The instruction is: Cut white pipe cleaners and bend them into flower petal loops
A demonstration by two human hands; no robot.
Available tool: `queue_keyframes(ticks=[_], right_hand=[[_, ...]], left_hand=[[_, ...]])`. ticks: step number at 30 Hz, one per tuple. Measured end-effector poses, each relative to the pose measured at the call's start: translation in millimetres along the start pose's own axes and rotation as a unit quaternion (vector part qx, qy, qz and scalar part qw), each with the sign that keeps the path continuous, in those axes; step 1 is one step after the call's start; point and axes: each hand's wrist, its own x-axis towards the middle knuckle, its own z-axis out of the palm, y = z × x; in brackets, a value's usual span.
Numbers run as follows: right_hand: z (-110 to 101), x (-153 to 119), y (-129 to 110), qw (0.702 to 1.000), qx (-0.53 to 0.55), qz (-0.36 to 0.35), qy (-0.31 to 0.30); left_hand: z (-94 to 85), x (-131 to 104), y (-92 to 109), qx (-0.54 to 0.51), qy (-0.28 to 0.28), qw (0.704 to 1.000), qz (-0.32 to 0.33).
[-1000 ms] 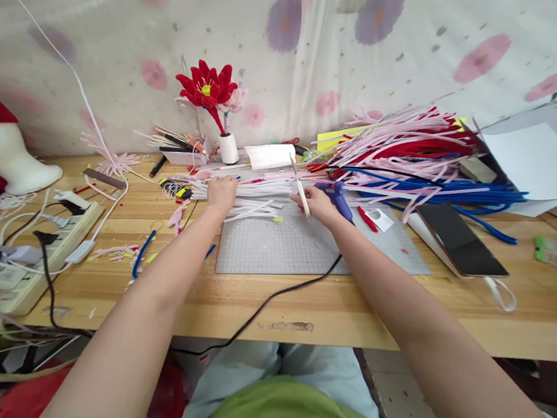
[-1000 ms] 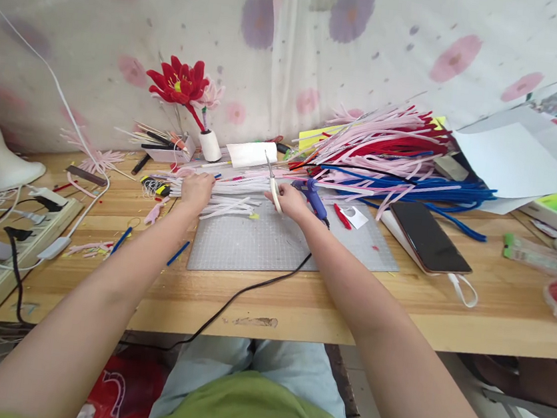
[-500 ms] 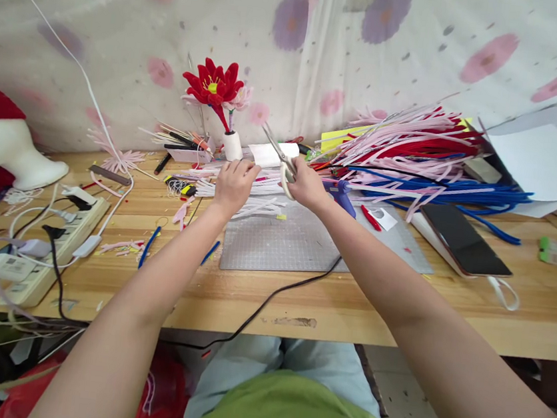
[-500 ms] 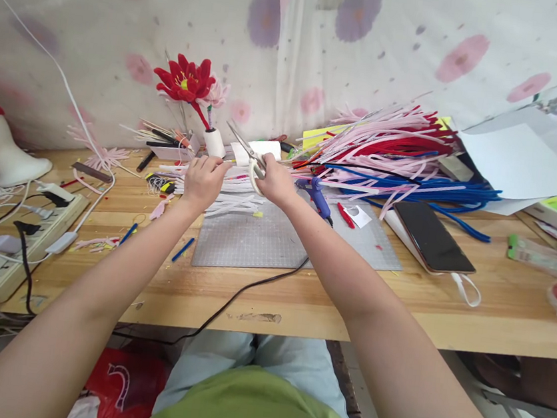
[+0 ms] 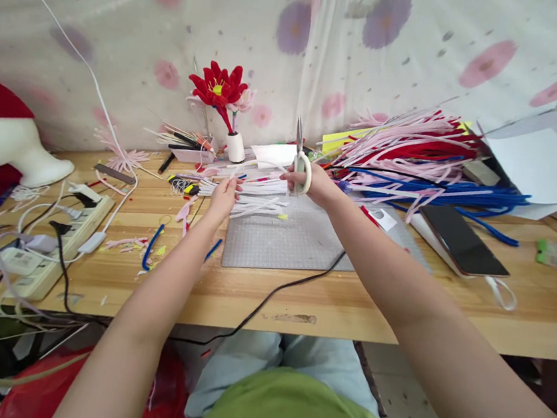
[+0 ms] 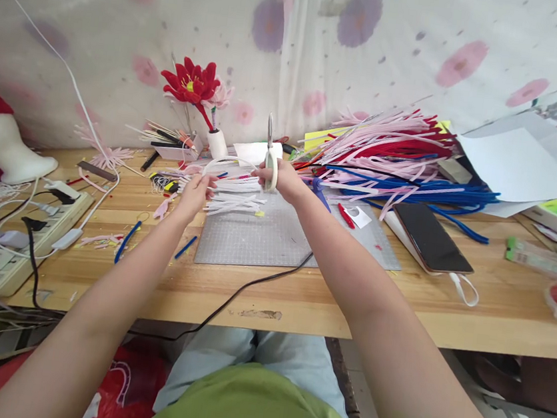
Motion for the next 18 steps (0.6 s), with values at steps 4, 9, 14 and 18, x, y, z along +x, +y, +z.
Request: queue_keyframes(ticks=[4, 9, 14, 18], right_hand=[[11, -5, 3, 0.997, 0.034, 0.021, -0.064], [21, -3, 3, 0.998, 0.021, 0.010, -0.063], [22, -3, -1, 0.999, -0.015, 0.005, -0.038], [22, -7, -1, 0.999, -0.008, 0.004, -0.052]], left_hand=[[20.5, -14, 21, -0.246, -0.165, 0.950, -0.102], [29.5, -25, 34, -0.244, -0.263, 0.925, -0.125], [26.9, -25, 28, -0.220, -0.306, 0.917, -0.129], [25.6, -23, 23, -0.199, -0.338, 0.912, -0.120]])
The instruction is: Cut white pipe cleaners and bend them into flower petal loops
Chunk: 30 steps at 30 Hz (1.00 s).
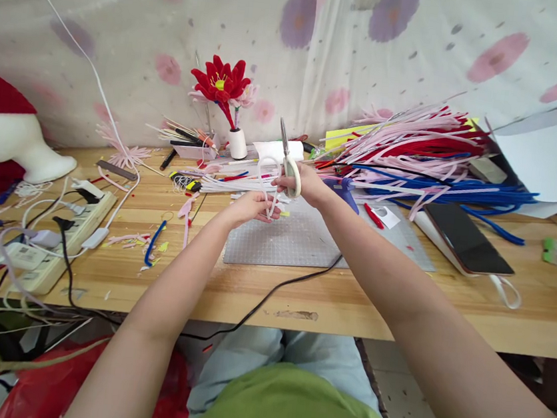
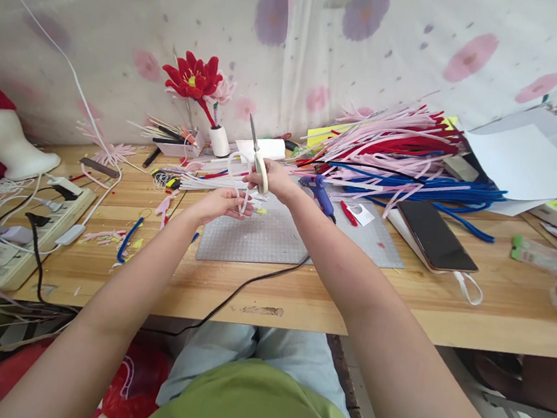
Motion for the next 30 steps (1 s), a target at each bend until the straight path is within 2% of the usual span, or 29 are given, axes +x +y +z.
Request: queue_keyframes(ticks=[12, 16, 19, 22, 26, 30], right_hand=[[8, -5, 5, 0.999, 0.004, 0.016, -0.033], [4, -2, 15, 0.995, 0.088, 0.021, -0.045], [1, -1, 20, 0.979, 0.187, 0.049, -0.061], [-2, -1, 23, 0.965, 0.241, 0.068, -0.077], [-4, -3, 24, 0.958, 0.257, 0.078, -0.098], [-7, -5, 25, 0.957, 0.255, 0.074, -0.116]], left_hand=[[4.9, 4, -4, 0.064, -0.012, 0.997, 0.045], [2.9, 6, -10, 0.060, -0.019, 0.998, 0.015], [0.5, 4, -15, 0.057, -0.055, 0.997, -0.026], [-1.4, 1, -18, 0.072, -0.111, 0.989, -0.067], [-3.5, -2, -17, 0.073, -0.174, 0.977, -0.097], [-7.1, -3, -15, 0.054, -0.191, 0.975, -0.096]])
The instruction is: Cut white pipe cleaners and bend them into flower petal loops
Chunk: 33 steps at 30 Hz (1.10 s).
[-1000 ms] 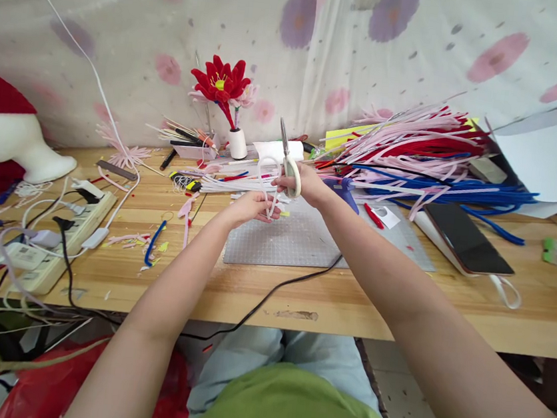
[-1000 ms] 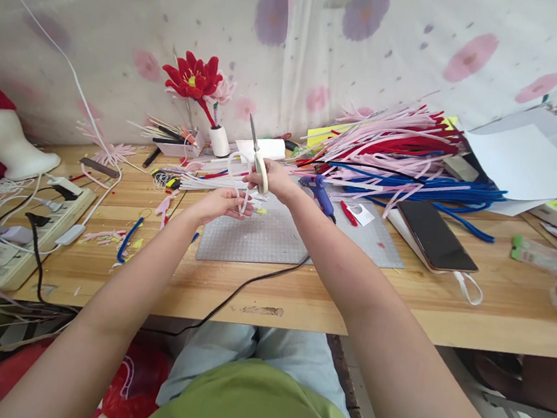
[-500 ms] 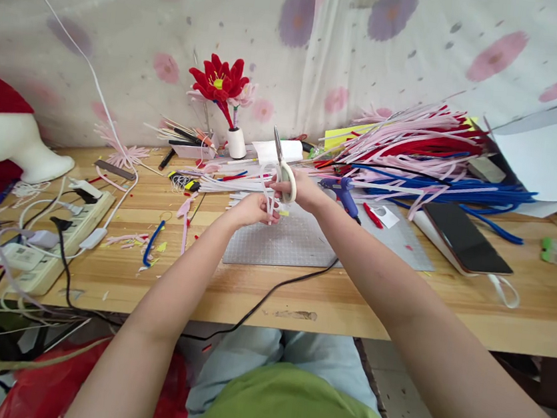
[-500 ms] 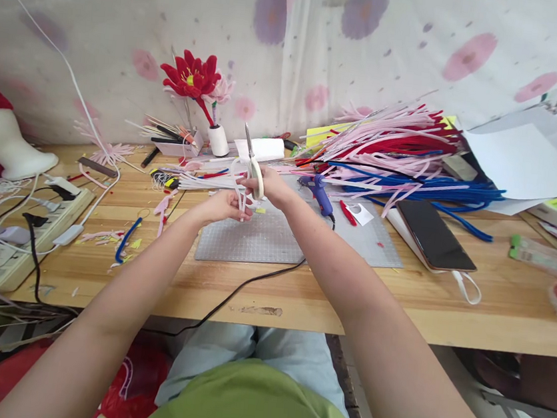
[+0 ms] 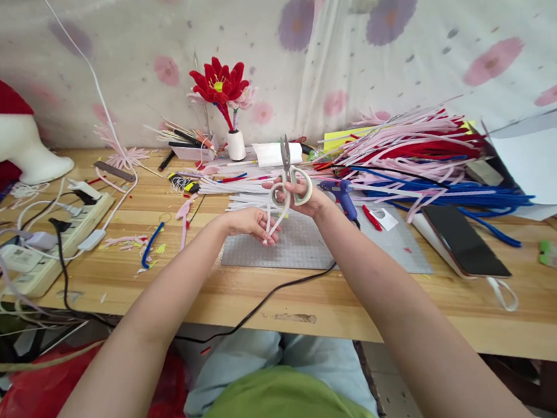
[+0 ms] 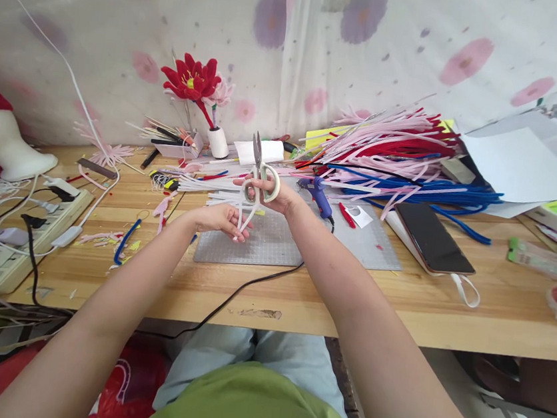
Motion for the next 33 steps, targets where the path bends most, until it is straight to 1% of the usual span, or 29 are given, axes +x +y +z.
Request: queue_keyframes(ticks=[4, 8, 12, 16, 20, 23, 26, 28, 33], right_hand=[[-4, 1, 0, 1.000, 0.008, -0.013, -0.015], [-11, 5, 5, 0.997, 0.053, -0.044, -0.035], [-18, 8, 10, 0.996, 0.073, -0.051, -0.024], [-16, 9, 11, 0.997, 0.072, -0.032, -0.008], [-10, 12, 9, 0.997, 0.059, -0.033, 0.024], [-7, 16, 9, 0.995, 0.059, -0.049, 0.057], [-5, 20, 11, 0.992, 0.076, -0.064, 0.074], [-5, 22, 11, 0.990, 0.082, -0.071, 0.086], [-3, 25, 12, 0.984, 0.068, -0.082, 0.141]], left_hand=[[-2.4, -3, 1, -0.018, 0.002, 1.000, 0.015], [-3.2, -8, 1, -0.050, -0.004, 0.998, 0.035], [-6.2, -9, -1, -0.076, -0.008, 0.996, 0.043], [-9.7, -7, -3, -0.079, -0.014, 0.996, 0.033], [-7.5, -8, -2, -0.084, -0.010, 0.996, 0.028], [-3.6, -9, -1, -0.088, 0.004, 0.996, 0.028], [-1.2, -7, -1, -0.089, 0.018, 0.995, 0.029], [-0.8, -6, -2, -0.085, 0.025, 0.995, 0.034], [-4.4, -5, -6, -0.055, 0.044, 0.997, 0.041]])
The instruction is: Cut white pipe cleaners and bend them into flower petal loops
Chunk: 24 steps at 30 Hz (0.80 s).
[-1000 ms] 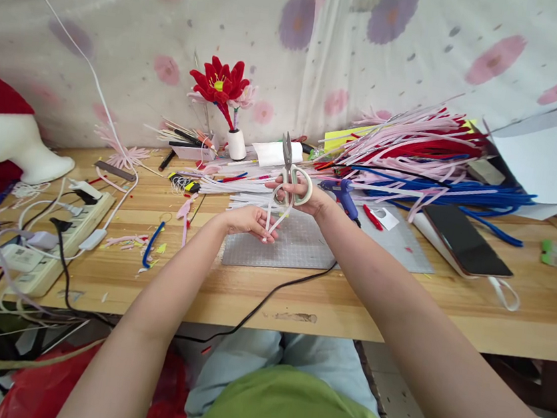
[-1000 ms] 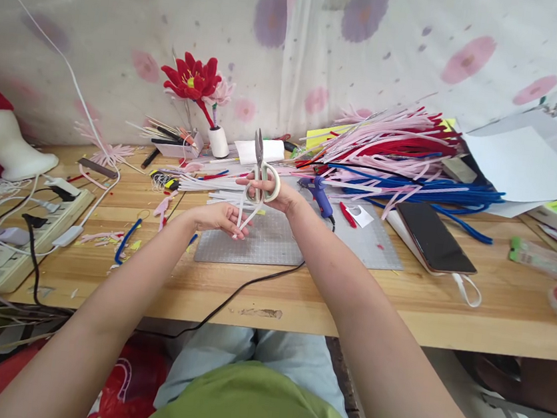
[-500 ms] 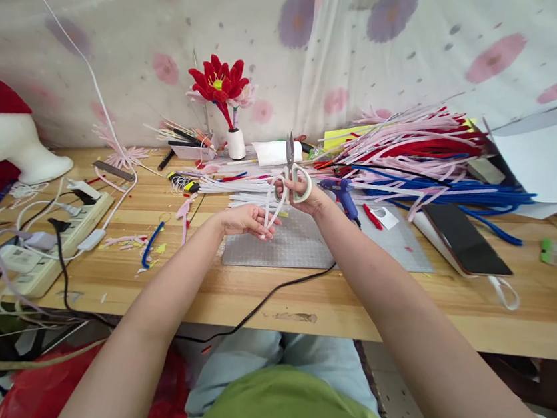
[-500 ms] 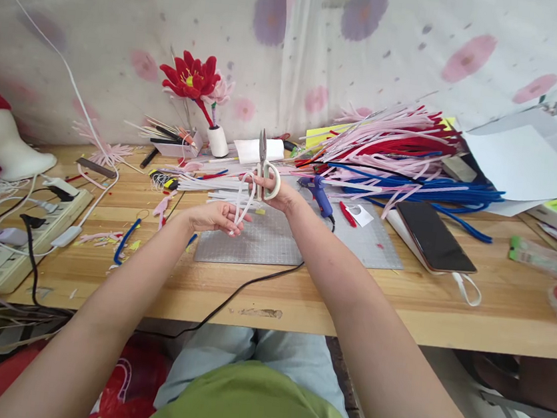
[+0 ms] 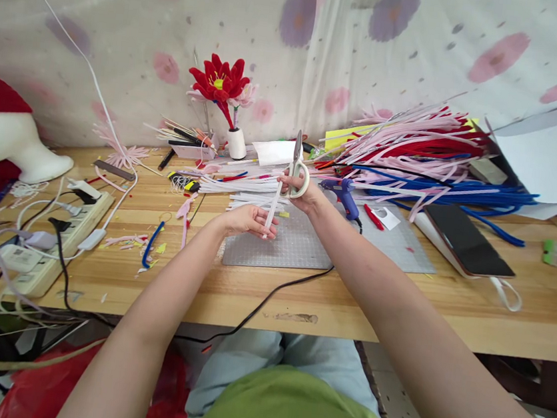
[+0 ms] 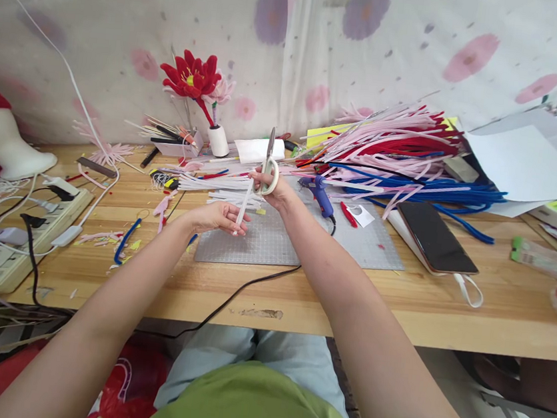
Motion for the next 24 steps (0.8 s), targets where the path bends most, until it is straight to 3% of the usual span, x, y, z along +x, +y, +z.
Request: queue_keyframes(ticks=[3, 6, 9, 11, 14, 17, 24], right_hand=[[-1, -1, -3, 0.999, -0.039, -0.001, 0.006], [-6, -5, -10, 0.996, -0.084, 0.012, -0.018], [-11, -14, -18, 0.986, -0.124, 0.070, -0.080], [-13, -21, -22, 0.967, -0.146, 0.142, -0.156], [-12, -30, -21, 0.921, -0.153, 0.248, -0.258], [-8, -32, -16, 0.892, -0.135, 0.296, -0.313], [-4, -19, -1, 0.885, -0.085, 0.326, -0.323]], left_hand=[[-7.3, -4, 1, 0.033, 0.030, 0.999, 0.000], [-17.1, -8, 1, 0.092, 0.145, 0.985, 0.003], [-24.9, -10, -1, 0.206, 0.307, 0.929, 0.018], [-26.7, -9, -3, 0.295, 0.373, 0.880, 0.018], [-24.0, -7, -2, 0.406, 0.415, 0.814, -0.014], [-18.8, -8, 4, 0.470, 0.437, 0.764, -0.063], [-15.5, -17, 10, 0.544, 0.438, 0.709, -0.095]])
